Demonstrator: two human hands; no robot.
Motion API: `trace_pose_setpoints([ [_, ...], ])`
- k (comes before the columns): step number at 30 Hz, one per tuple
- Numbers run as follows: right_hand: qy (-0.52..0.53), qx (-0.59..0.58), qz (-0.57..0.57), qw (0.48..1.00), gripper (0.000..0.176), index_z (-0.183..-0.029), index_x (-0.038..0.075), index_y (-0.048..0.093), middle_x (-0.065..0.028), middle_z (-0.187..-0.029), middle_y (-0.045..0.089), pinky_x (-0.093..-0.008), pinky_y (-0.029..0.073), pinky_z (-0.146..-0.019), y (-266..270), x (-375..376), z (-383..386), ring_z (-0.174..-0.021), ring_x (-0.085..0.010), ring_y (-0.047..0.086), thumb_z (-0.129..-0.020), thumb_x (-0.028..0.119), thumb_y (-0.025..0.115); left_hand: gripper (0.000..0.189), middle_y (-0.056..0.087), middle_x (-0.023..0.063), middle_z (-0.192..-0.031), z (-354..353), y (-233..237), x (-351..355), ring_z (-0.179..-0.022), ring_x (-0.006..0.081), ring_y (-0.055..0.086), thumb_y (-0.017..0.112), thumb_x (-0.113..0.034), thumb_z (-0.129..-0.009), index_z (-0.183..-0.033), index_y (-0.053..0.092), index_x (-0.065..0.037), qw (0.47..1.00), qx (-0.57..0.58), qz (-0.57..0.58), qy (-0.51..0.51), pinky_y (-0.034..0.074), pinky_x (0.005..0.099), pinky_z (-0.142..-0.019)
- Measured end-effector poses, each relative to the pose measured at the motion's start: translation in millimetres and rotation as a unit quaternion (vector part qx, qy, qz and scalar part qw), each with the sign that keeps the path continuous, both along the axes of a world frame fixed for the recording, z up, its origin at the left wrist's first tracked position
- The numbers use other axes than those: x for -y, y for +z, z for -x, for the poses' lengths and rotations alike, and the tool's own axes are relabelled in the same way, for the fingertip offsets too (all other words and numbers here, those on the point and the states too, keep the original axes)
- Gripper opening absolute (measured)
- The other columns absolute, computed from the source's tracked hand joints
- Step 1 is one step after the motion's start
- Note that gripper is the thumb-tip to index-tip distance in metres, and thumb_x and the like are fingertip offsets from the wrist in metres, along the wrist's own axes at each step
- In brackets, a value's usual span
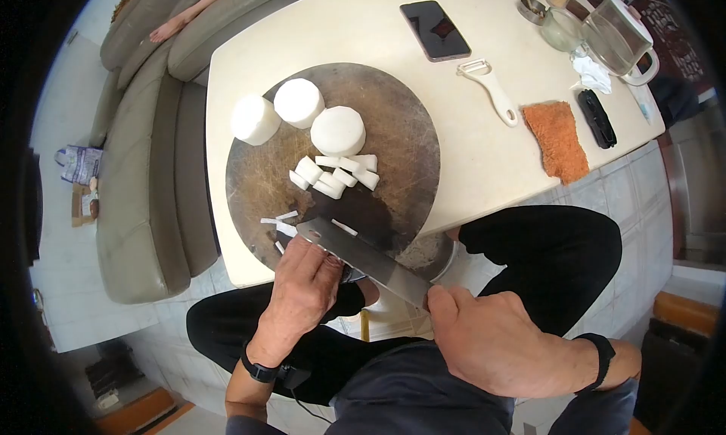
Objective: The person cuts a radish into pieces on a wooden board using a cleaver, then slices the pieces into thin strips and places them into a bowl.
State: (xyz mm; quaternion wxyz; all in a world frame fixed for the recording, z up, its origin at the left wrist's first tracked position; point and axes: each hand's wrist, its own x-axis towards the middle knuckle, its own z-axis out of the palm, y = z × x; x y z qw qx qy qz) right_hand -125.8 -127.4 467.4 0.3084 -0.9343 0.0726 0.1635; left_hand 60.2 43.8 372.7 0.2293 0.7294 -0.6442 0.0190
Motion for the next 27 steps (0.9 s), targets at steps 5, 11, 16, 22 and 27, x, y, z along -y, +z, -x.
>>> trace_pose_setpoints([
  [5, 0.055, -0.004, 0.035, 0.998, 0.027, -0.094, -0.011, 0.049, -0.0181, -0.073, 0.056, -0.0358, 0.047, -0.044, -2.1, -5.6, -1.8, -0.056, -0.0283, 0.061, -0.078, 0.005, 0.063, 0.042, 0.06, 0.0211, -0.109, -1.1, -0.8, -1.0, -0.111, 0.0387, 0.057, 0.068, -0.003, -0.06, -0.099, 0.066, 0.011, 1.0, -0.01, -0.007, -0.005, 0.046, 0.0513, -0.101],
  [11, 0.097, 0.049, 0.084, 0.991, 0.024, -0.086, -0.012, 0.055, -0.0175, -0.073, 0.058, -0.0336, 0.049, -0.044, -4.7, -15.3, -22.6, -0.059, -0.0246, 0.064, -0.072, 0.005, 0.065, 0.035, 0.059, 0.0186, -0.099, 1.3, 1.2, -3.5, -0.1, 0.0363, 0.058, 0.067, -0.004, -0.061, -0.094, 0.068, 0.008, 1.0, -0.017, -0.019, 0.006, 0.048, 0.0496, -0.093],
  [16, 0.093, 0.083, 0.118, 0.985, 0.023, -0.084, -0.011, 0.056, -0.0187, -0.076, 0.061, -0.0319, 0.048, -0.043, -17.5, -23.9, -54.4, -0.063, -0.0246, 0.068, -0.073, 0.006, 0.066, 0.034, 0.059, 0.0172, -0.096, 0.3, 0.1, -5.1, -0.098, 0.0355, 0.058, 0.066, -0.005, -0.063, -0.094, 0.068, 0.008, 1.0, -0.009, -0.03, -0.002, 0.048, 0.0486, -0.091],
  [22, 0.034, 0.094, 0.064, 0.993, 0.02, -0.081, -0.005, 0.051, -0.0173, -0.074, 0.06, -0.0348, 0.047, -0.047, -26.1, -12.6, -37.9, -0.061, -0.0275, 0.066, -0.075, 0.007, 0.067, 0.037, 0.06, 0.0189, -0.106, 1.6, 1.6, -0.7, -0.109, 0.0364, 0.056, 0.063, -0.003, -0.068, -0.102, 0.066, 0.01, 1.0, -0.021, -0.006, 0.008, 0.046, 0.0483, -0.1],
  [27, 0.0, 0.048, 0.016, 0.999, 0.022, -0.083, -0.004, 0.048, -0.019, -0.072, 0.057, -0.0403, 0.047, -0.051, -11.6, -9.4, -25.8, -0.059, -0.0316, 0.063, -0.076, 0.006, 0.066, 0.04, 0.06, 0.0198, -0.11, 1.9, -1.5, -1.5, -0.112, 0.0364, 0.055, 0.062, -0.001, -0.067, -0.105, 0.065, 0.012, 1.0, -0.013, 0.007, 0.008, 0.046, 0.0473, -0.101],
])
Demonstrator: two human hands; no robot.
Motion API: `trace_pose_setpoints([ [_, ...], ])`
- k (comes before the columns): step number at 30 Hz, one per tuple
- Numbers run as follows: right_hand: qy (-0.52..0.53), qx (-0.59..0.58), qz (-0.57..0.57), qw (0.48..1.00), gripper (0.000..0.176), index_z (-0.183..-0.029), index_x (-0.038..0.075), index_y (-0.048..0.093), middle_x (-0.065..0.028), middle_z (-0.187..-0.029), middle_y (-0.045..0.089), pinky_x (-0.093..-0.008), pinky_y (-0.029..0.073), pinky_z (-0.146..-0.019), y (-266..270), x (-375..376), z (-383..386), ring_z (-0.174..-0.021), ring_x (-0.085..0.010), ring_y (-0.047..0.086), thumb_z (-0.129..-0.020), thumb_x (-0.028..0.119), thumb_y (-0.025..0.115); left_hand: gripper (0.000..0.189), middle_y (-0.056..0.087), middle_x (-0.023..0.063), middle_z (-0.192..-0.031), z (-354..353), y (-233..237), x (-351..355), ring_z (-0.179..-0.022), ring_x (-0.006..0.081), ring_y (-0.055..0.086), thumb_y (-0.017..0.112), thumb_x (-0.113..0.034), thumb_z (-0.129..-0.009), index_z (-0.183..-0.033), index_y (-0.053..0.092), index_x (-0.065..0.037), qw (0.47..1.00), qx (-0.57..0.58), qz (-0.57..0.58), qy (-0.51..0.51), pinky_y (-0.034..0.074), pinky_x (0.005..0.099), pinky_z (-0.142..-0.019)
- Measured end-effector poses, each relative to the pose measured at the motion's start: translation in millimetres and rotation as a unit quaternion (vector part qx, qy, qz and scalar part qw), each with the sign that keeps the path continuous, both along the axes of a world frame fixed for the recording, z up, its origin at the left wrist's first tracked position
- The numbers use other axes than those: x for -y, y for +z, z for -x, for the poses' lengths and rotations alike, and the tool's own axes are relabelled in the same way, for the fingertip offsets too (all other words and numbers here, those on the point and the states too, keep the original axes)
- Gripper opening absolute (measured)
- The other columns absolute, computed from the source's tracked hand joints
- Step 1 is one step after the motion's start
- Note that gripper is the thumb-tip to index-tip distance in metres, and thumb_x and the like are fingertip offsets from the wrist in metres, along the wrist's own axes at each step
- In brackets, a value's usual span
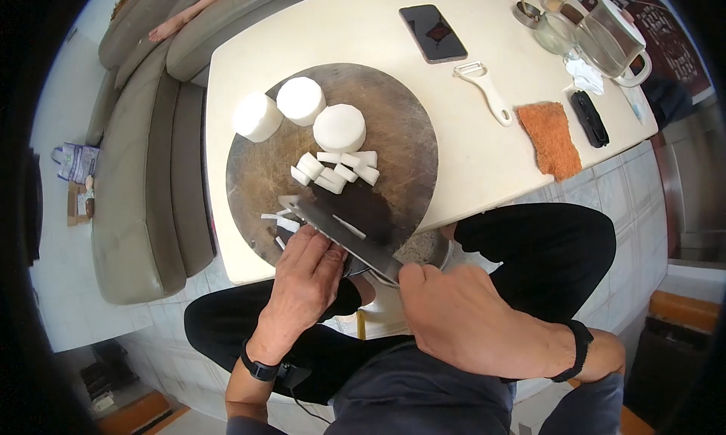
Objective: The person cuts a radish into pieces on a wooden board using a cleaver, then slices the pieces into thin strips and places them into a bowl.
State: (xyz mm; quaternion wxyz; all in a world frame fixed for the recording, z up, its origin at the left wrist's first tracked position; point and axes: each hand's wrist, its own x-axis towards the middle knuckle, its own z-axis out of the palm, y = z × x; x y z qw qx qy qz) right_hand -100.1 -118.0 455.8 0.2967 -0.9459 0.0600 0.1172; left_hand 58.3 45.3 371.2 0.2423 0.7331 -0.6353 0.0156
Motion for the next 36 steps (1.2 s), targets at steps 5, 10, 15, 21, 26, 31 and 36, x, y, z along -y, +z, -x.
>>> trace_pose_setpoints([
  [5, 0.025, -0.066, 0.013, 0.997, 0.022, -0.083, -0.003, 0.048, -0.0187, -0.07, 0.057, -0.0399, 0.047, -0.048, 5.6, -0.1, 1.6, -0.059, -0.0319, 0.064, -0.075, 0.006, 0.066, 0.039, 0.059, 0.0198, -0.11, -0.8, 1.5, -0.5, -0.111, 0.0366, 0.055, 0.063, -0.001, -0.067, -0.104, 0.065, 0.011, 1.0, -0.009, -0.007, -0.007, 0.045, 0.0484, -0.101],
  [10, 0.048, 0.036, 0.066, 0.996, 0.02, -0.08, -0.001, 0.051, -0.016, -0.067, 0.057, -0.0376, 0.047, -0.046, -5.0, -12.9, -12.6, -0.055, -0.0276, 0.064, -0.075, 0.009, 0.068, 0.038, 0.059, 0.0195, -0.11, 0.9, 1.6, -4.1, -0.11, 0.0369, 0.056, 0.063, -0.002, -0.067, -0.103, 0.066, 0.01, 0.999, -0.014, -0.038, -0.003, 0.044, 0.0501, -0.102],
  [15, 0.006, 0.073, 0.088, 0.993, 0.019, -0.079, -0.002, 0.051, -0.0144, -0.062, 0.057, -0.0364, 0.047, -0.048, -25.2, -14.7, -19.2, -0.052, -0.0281, 0.063, -0.078, 0.009, 0.067, 0.042, 0.059, 0.0191, -0.113, -1.3, 0.8, -3.6, -0.112, 0.036, 0.055, 0.063, -0.004, -0.067, -0.107, 0.065, 0.01, 1.0, 0.007, -0.015, -0.002, 0.042, 0.0499, -0.104],
  [21, -0.033, 0.044, -0.003, 0.998, 0.018, -0.08, -0.002, 0.048, -0.0176, -0.062, 0.056, -0.0419, 0.045, -0.048, -10.2, -4.1, -2.5, -0.052, -0.0358, 0.061, -0.079, 0.006, 0.064, 0.045, 0.058, 0.019, -0.118, -1.2, 0.9, -3.9, -0.116, 0.0339, 0.054, 0.062, -0.004, -0.071, -0.114, 0.062, 0.008, 1.0, 0.007, -0.023, 0.0, 0.04, 0.0486, -0.106],
  [26, -0.008, -0.004, -0.015, 1.0, 0.018, -0.081, -0.002, 0.048, -0.0176, -0.064, 0.056, -0.0415, 0.045, -0.047, -1.2, -2.3, 0.8, -0.052, -0.0348, 0.061, -0.076, 0.004, 0.065, 0.042, 0.06, 0.0174, -0.114, -2.4, -1.3, -4.1, -0.114, 0.0333, 0.054, 0.064, -0.004, -0.07, -0.11, 0.065, 0.007, 1.0, 0.015, -0.002, 0.005, 0.041, 0.0484, -0.104],
  [31, 0.028, 0.031, 0.036, 0.998, 0.019, -0.082, -0.002, 0.05, -0.0161, -0.064, 0.058, -0.0391, 0.048, -0.049, -7.0, -10.8, -10.7, -0.053, -0.0317, 0.063, -0.075, 0.005, 0.066, 0.035, 0.061, 0.0164, -0.111, -1.6, 0.1, -4.9, -0.113, 0.033, 0.055, 0.064, -0.003, -0.072, -0.106, 0.066, 0.006, 1.0, 0.006, -0.018, 0.004, 0.041, 0.048, -0.104],
  [36, 0.013, 0.077, 0.074, 0.994, 0.018, -0.081, -0.003, 0.051, -0.0173, -0.062, 0.059, -0.0388, 0.049, -0.05, -22.6, -9.7, -23.8, -0.055, -0.0325, 0.064, -0.076, 0.008, 0.065, 0.029, 0.061, 0.0149, -0.109, -3.8, 6.3, -3.8, -0.11, 0.0332, 0.056, 0.067, -0.003, -0.074, -0.102, 0.067, 0.004, 1.0, 0.023, -0.007, 0.013, 0.042, 0.0474, -0.101],
])
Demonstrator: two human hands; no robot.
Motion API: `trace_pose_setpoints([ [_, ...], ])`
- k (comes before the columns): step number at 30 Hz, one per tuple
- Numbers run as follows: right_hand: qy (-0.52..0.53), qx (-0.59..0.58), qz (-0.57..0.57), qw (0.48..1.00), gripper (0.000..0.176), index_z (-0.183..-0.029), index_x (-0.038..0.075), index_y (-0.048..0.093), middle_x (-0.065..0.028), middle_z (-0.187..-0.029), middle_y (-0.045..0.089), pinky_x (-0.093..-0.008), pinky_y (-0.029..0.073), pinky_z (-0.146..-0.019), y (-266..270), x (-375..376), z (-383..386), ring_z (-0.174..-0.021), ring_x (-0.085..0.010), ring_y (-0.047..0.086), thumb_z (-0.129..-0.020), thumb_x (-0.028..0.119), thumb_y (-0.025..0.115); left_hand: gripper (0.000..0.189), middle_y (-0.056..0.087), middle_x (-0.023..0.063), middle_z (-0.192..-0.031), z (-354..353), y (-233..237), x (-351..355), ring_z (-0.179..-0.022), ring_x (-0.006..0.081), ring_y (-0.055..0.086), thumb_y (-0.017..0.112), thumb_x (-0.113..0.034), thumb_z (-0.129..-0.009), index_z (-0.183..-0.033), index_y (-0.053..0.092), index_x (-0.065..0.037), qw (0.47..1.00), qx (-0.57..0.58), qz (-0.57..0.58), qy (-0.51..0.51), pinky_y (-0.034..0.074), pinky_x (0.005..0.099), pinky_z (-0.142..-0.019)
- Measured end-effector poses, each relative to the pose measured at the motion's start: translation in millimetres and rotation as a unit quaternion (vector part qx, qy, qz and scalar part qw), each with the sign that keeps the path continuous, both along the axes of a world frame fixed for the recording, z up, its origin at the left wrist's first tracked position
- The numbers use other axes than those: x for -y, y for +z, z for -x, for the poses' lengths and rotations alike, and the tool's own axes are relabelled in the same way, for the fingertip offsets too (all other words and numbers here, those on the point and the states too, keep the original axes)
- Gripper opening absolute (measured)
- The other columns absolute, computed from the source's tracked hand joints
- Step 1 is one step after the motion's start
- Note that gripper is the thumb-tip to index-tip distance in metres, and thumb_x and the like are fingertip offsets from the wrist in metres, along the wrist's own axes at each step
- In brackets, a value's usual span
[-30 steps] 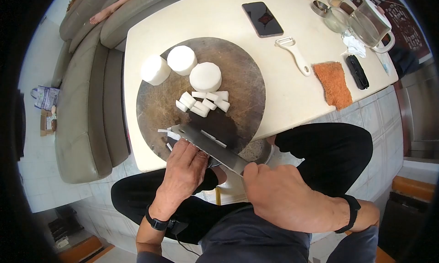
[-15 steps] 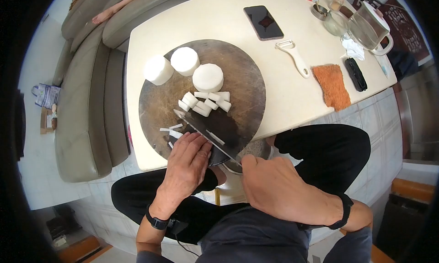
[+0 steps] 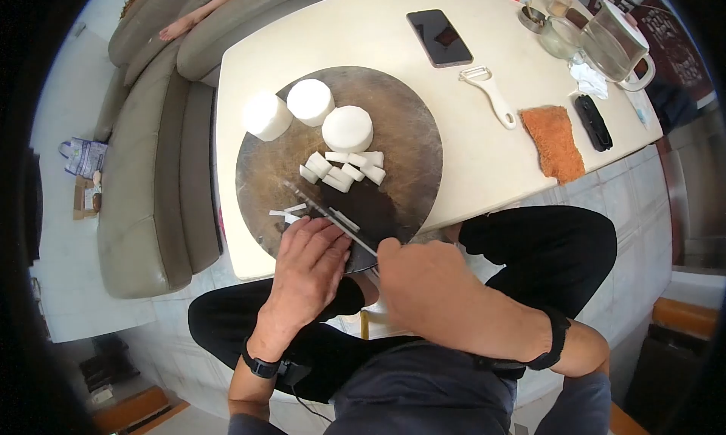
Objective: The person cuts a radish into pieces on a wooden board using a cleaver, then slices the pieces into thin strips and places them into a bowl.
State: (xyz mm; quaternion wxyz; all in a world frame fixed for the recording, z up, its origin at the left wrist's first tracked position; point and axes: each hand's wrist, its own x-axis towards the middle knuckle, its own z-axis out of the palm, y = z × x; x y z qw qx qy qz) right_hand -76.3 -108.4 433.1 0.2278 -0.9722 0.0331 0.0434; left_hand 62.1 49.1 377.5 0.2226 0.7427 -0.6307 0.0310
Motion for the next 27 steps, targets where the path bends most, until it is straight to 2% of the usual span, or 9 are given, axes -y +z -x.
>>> trace_pose_setpoints([
  [2, -0.03, -0.017, -0.06, 0.998, 0.016, -0.081, -0.003, 0.052, -0.0174, -0.061, 0.059, -0.0404, 0.049, -0.051, -0.5, 7.9, 6.9, -0.055, -0.0342, 0.064, -0.078, 0.008, 0.064, 0.026, 0.063, 0.0145, -0.103, -4.9, 5.9, -3.5, -0.102, 0.0336, 0.059, 0.072, 0.001, -0.071, -0.096, 0.068, 0.001, 0.997, -0.034, 0.05, 0.04, 0.047, 0.0459, -0.089],
  [7, -0.042, -0.01, -0.114, 0.992, 0.015, -0.08, -0.002, 0.049, -0.0177, -0.058, 0.056, -0.0434, 0.046, -0.051, 10.0, 14.4, 18.7, -0.051, -0.0372, 0.059, -0.081, 0.007, 0.061, 0.029, 0.065, 0.0114, -0.101, -7.9, 10.7, -18.7, -0.097, 0.0292, 0.06, 0.078, -0.004, -0.072, -0.099, 0.07, -0.001, 0.99, -0.042, 0.044, 0.124, 0.046, 0.0397, -0.081],
  [12, -0.053, -0.044, -0.116, 0.991, 0.016, -0.078, -0.001, 0.047, -0.018, -0.053, 0.051, -0.0446, 0.043, -0.049, 16.5, 9.7, 27.3, -0.049, -0.038, 0.056, -0.084, 0.006, 0.06, 0.033, 0.065, 0.0113, -0.099, -3.5, 13.1, -14.3, -0.092, 0.0289, 0.061, 0.081, -0.008, -0.07, -0.1, 0.07, 0.0, 0.991, -0.058, 0.014, 0.123, 0.046, 0.0394, -0.081],
  [17, -0.05, -0.085, -0.167, 0.981, 0.016, -0.08, -0.003, 0.048, -0.0192, -0.052, 0.051, -0.0455, 0.042, -0.047, 22.5, 10.9, 32.1, -0.048, -0.0388, 0.056, -0.086, 0.007, 0.06, 0.024, 0.064, 0.0127, -0.097, -8.0, 3.5, -13.7, -0.09, 0.0292, 0.061, 0.075, 0.0, -0.074, -0.097, 0.069, 0.0, 0.989, -0.087, 0.038, 0.111, 0.048, 0.0382, -0.077],
  [20, -0.051, -0.096, -0.151, 0.983, 0.017, -0.081, -0.003, 0.048, -0.0195, -0.052, 0.051, -0.0461, 0.042, -0.046, 20.7, 10.6, 33.9, -0.048, -0.039, 0.056, -0.086, 0.008, 0.06, 0.02, 0.063, 0.013, -0.095, -10.7, 4.7, -12.9, -0.088, 0.0301, 0.06, 0.071, 0.004, -0.075, -0.095, 0.069, 0.0, 0.989, -0.104, 0.027, 0.1, 0.049, 0.0384, -0.075],
  [27, -0.056, -0.057, -0.133, 0.988, 0.016, -0.082, -0.003, 0.049, -0.019, -0.052, 0.05, -0.046, 0.042, -0.046, 12.3, 13.2, 38.3, -0.047, -0.0388, 0.055, -0.088, 0.008, 0.058, 0.017, 0.061, 0.0118, -0.092, -16.4, 13.3, -8.5, -0.086, 0.0307, 0.059, 0.069, 0.007, -0.074, -0.089, 0.066, 0.0, 0.991, -0.108, 0.014, 0.076, 0.047, 0.0386, -0.074],
])
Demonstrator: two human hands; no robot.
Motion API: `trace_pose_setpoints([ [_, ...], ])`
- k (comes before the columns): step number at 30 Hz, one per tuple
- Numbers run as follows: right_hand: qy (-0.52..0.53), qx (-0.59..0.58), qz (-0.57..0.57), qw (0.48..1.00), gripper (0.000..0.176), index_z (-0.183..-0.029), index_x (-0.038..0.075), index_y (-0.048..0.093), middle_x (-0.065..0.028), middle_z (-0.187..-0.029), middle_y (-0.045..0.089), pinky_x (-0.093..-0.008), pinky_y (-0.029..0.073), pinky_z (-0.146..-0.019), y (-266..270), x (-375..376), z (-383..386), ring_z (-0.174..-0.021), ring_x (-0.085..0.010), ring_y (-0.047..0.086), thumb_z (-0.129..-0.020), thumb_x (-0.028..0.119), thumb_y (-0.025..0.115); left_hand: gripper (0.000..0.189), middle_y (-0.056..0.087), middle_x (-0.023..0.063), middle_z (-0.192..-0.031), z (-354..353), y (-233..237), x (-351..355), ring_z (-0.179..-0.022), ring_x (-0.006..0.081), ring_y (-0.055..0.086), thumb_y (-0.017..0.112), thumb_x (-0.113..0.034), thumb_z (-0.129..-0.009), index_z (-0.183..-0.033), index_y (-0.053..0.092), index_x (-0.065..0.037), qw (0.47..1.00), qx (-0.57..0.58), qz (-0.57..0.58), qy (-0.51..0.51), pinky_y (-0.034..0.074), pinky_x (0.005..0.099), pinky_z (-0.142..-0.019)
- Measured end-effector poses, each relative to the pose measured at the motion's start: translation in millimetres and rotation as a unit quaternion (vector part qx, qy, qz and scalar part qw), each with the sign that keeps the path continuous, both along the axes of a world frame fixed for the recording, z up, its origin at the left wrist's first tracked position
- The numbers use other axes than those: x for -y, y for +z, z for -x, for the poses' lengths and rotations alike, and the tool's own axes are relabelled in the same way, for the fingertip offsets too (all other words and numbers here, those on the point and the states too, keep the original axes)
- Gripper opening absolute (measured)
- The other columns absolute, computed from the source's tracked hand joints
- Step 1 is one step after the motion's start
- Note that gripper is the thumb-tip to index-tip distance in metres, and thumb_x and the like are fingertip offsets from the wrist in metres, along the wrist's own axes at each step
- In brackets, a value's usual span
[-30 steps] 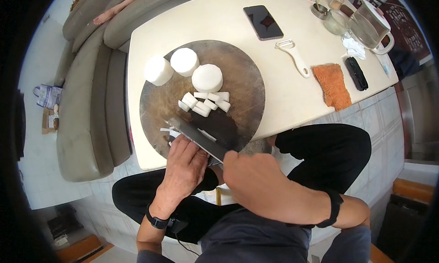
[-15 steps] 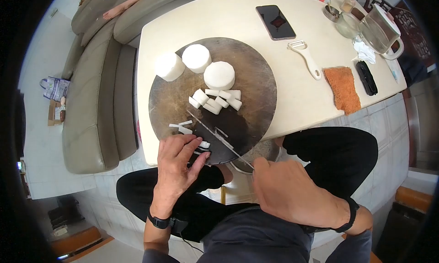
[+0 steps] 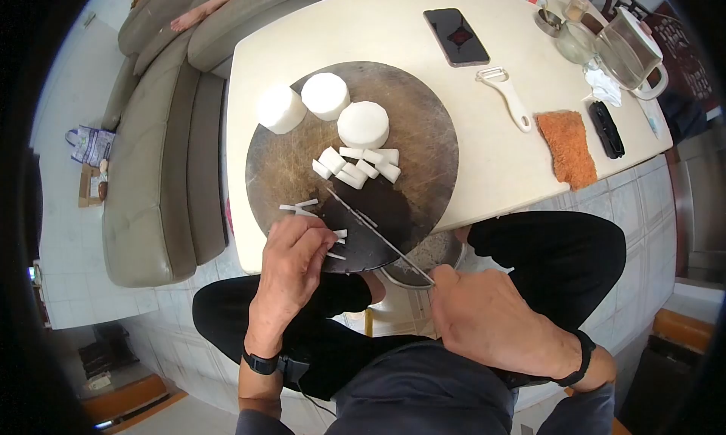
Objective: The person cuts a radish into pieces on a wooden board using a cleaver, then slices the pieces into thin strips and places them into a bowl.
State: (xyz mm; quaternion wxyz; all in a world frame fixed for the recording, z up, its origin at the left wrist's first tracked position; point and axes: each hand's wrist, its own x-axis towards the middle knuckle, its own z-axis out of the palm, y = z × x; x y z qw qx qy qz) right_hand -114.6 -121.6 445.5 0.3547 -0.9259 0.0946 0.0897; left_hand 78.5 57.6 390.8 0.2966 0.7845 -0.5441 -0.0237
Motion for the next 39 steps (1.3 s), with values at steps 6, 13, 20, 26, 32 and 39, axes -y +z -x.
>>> trace_pose_setpoints([
  [6, -0.032, 0.004, 0.022, 0.999, 0.015, -0.081, -0.003, 0.049, -0.0187, -0.052, 0.051, -0.0454, 0.043, -0.048, 3.2, 5.2, -3.2, -0.048, -0.0387, 0.056, -0.089, 0.008, 0.056, 0.02, 0.061, 0.0102, -0.094, 1.9, 2.4, 8.2, -0.087, 0.0297, 0.06, 0.069, 0.005, -0.072, -0.09, 0.065, -0.001, 0.998, 0.028, 0.05, 0.001, 0.046, 0.0382, -0.074],
  [13, -0.055, 0.005, -0.003, 0.998, 0.013, -0.082, -0.001, 0.05, -0.0185, -0.054, 0.051, -0.0457, 0.044, -0.051, 7.1, 5.6, 1.6, -0.051, -0.0388, 0.057, -0.089, 0.008, 0.057, 0.033, 0.061, 0.0097, -0.1, 18.9, -11.3, 24.4, -0.093, 0.0275, 0.06, 0.067, -0.004, -0.062, -0.095, 0.065, -0.001, 0.986, 0.096, 0.072, -0.12, 0.049, 0.0369, -0.074],
  [20, -0.01, -0.006, -0.006, 1.0, 0.013, -0.085, -0.001, 0.05, -0.0182, -0.057, 0.053, -0.0458, 0.043, -0.047, 11.6, 6.0, 14.7, -0.051, -0.0388, 0.057, -0.087, 0.008, 0.059, 0.037, 0.061, 0.0119, -0.102, 20.5, -13.4, 19.6, -0.096, 0.0283, 0.06, 0.067, -0.002, -0.062, -0.098, 0.066, 0.003, 0.987, 0.082, 0.031, -0.132, 0.051, 0.0385, -0.08],
  [26, 0.005, -0.014, 0.015, 1.0, 0.014, -0.086, -0.001, 0.049, -0.0181, -0.061, 0.054, -0.0427, 0.042, -0.046, 19.6, 7.4, 21.8, -0.05, -0.0367, 0.057, -0.087, 0.009, 0.06, 0.042, 0.06, 0.0146, -0.105, 25.7, -18.8, 14.6, -0.1, 0.0293, 0.059, 0.067, -0.001, -0.06, -0.102, 0.066, 0.007, 0.986, 0.107, 0.027, -0.127, 0.051, 0.0392, -0.083],
  [32, 0.033, -0.042, 0.032, 0.998, 0.016, -0.086, -0.001, 0.05, -0.0169, -0.063, 0.055, -0.0406, 0.042, -0.045, 20.2, 6.2, 22.6, -0.05, -0.0329, 0.059, -0.087, 0.009, 0.062, 0.039, 0.06, 0.0151, -0.102, 27.1, -17.7, 14.0, -0.098, 0.0296, 0.06, 0.067, -0.001, -0.062, -0.101, 0.066, 0.007, 0.986, 0.104, 0.028, -0.126, 0.052, 0.0393, -0.082],
  [39, 0.062, -0.058, 0.066, 0.994, 0.02, -0.087, -0.004, 0.049, -0.0175, -0.069, 0.057, -0.0397, 0.045, -0.045, 16.9, 1.7, 21.6, -0.052, -0.0326, 0.061, -0.08, 0.007, 0.064, 0.034, 0.06, 0.0154, -0.102, 27.7, -15.2, 12.1, -0.097, 0.0315, 0.059, 0.067, 0.0, -0.064, -0.097, 0.067, 0.007, 0.99, 0.07, 0.016, -0.124, 0.052, 0.0401, -0.083],
])
